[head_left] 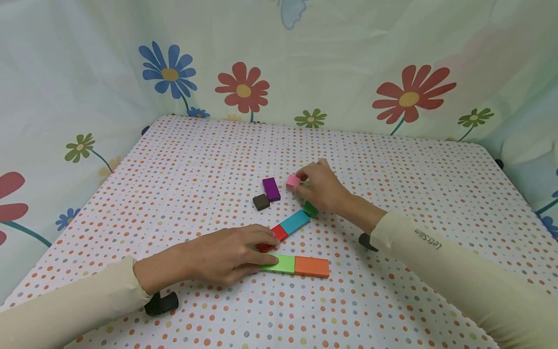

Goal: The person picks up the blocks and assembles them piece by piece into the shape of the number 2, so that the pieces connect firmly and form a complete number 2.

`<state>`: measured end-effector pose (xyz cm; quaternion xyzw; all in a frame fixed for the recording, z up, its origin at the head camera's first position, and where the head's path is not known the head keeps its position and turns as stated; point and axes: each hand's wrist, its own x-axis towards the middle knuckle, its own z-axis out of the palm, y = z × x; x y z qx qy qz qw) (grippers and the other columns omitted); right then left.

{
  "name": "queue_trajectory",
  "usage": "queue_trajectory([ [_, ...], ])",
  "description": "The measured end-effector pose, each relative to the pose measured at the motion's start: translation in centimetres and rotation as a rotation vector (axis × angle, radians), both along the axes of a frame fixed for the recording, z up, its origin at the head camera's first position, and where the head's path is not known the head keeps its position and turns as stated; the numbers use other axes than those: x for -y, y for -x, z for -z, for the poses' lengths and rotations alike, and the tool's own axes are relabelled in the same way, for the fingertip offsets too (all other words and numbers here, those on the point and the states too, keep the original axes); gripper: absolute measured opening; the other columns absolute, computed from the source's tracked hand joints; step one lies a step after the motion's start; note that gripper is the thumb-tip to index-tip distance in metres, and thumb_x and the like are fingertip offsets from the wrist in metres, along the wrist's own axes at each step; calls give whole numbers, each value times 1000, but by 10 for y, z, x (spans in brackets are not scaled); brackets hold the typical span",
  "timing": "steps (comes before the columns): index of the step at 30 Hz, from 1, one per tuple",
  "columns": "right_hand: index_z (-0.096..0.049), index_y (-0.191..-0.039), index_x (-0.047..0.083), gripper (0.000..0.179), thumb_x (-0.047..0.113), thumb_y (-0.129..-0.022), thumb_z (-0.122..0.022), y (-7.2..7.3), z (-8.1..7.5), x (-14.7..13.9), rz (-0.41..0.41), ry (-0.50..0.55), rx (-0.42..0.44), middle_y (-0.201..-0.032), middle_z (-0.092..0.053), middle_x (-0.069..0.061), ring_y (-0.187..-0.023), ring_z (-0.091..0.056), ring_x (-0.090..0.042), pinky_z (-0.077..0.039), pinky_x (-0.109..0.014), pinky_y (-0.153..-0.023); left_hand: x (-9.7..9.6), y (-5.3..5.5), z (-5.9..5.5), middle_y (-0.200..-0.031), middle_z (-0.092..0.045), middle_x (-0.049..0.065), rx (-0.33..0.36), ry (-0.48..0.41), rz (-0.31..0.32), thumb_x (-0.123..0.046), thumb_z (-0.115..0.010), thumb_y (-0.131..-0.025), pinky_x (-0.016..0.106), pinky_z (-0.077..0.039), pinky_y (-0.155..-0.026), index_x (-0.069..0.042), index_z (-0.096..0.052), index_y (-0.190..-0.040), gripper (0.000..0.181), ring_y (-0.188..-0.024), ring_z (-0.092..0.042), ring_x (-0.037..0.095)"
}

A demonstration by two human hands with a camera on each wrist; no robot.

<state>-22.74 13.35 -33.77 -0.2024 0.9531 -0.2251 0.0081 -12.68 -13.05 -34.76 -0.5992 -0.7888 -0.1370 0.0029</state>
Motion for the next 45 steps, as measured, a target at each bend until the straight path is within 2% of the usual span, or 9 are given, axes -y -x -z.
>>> queue_trajectory([
  [5,-67,-122,-2,34,18,-95,-71,2,0,-1,53,61,45,-115,-69,-13,-109,-46,-27,-50,-33,-76,0,0,-1,-138,-58,4,-1,5,2,-18,-63,-99,32,-38,-116,-19,-73,-125,28,-135,-47,19],
  [13,-69,-117,-3,33,19,-93,-74,3,0,0,83,73,37,-105,-70,-13,-106,-47,-28,-51,-32,-70,0,0,-3,-138,-58,4,3,14,-6,-17,-63,-99,33,-39,-116,-19,-73,-125,28,-135,-46,19],
  [21,-70,-117,-3,32,19,-93,-74,2,2,1,101,47,26,-102,-70,-13,-102,-47,-28,-49,-33,-72,-1,0,-2,-138,-58,5,1,5,3,-17,-64,-98,33,-38,-116,-19,-73,-125,29,-135,-47,19],
  [31,-71,-115,-3,32,19,-93,-74,3,3,0,113,40,36,-99,-70,-13,-99,-48,-26,-50,-30,-66,-1,0,-1,-138,-58,5,2,0,5,-17,-64,-98,32,-39,-116,-18,-73,-125,29,-134,-47,19],
  [45,-71,-110,-4,32,23,-93,-74,2,3,-1,136,12,37,-93,-69,-13,-98,-49,-27,-49,-32,-68,0,-1,-1,-139,-58,5,11,-1,-1,-17,-65,-98,33,-39,-115,-18,-74,-125,29,-134,-47,19],
])
